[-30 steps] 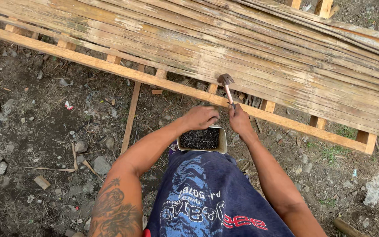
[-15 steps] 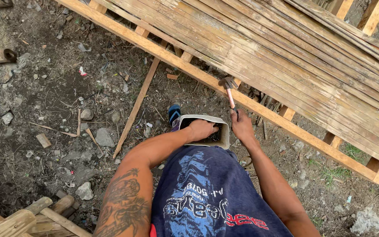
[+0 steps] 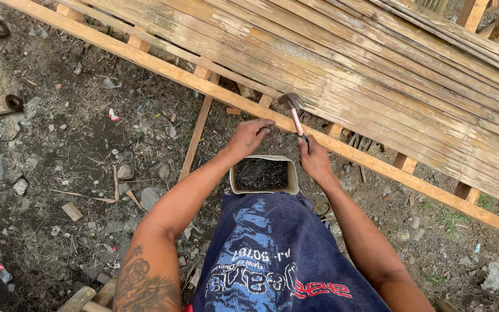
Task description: The person hammers nails into a wooden pallet using a hammer. They repeatedly pick nails from a container and drive them into the wooden slats to secure them to the frame.
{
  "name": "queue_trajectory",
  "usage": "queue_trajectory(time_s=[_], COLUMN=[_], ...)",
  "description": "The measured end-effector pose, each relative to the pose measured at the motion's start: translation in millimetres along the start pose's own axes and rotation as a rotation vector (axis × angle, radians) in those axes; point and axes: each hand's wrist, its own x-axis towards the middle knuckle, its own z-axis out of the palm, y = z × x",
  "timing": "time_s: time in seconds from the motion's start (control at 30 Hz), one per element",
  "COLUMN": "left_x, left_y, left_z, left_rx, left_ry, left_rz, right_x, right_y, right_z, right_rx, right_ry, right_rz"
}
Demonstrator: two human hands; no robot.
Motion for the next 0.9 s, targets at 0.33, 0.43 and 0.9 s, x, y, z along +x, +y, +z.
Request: queue_trajectory(time_s=[0.33,0.43,0.9], left_x=[110,111,111], left_y=[-68,-81,-96], left_z=[-22,-15,-11], left_rx=[0.312,0.249,0.223], left_ry=[0.025,0.02,0.014], left_rz=[0.161,0.196,0.15], right_x=[-1,-9,11], right_y=[-72,-86,-91], right_z=[8,1,12], right_rx=[0.082,0.118,-0.009], right_ry=[0.131,0.199,0.16], right_rz=[-0.013,-0.087,-0.102])
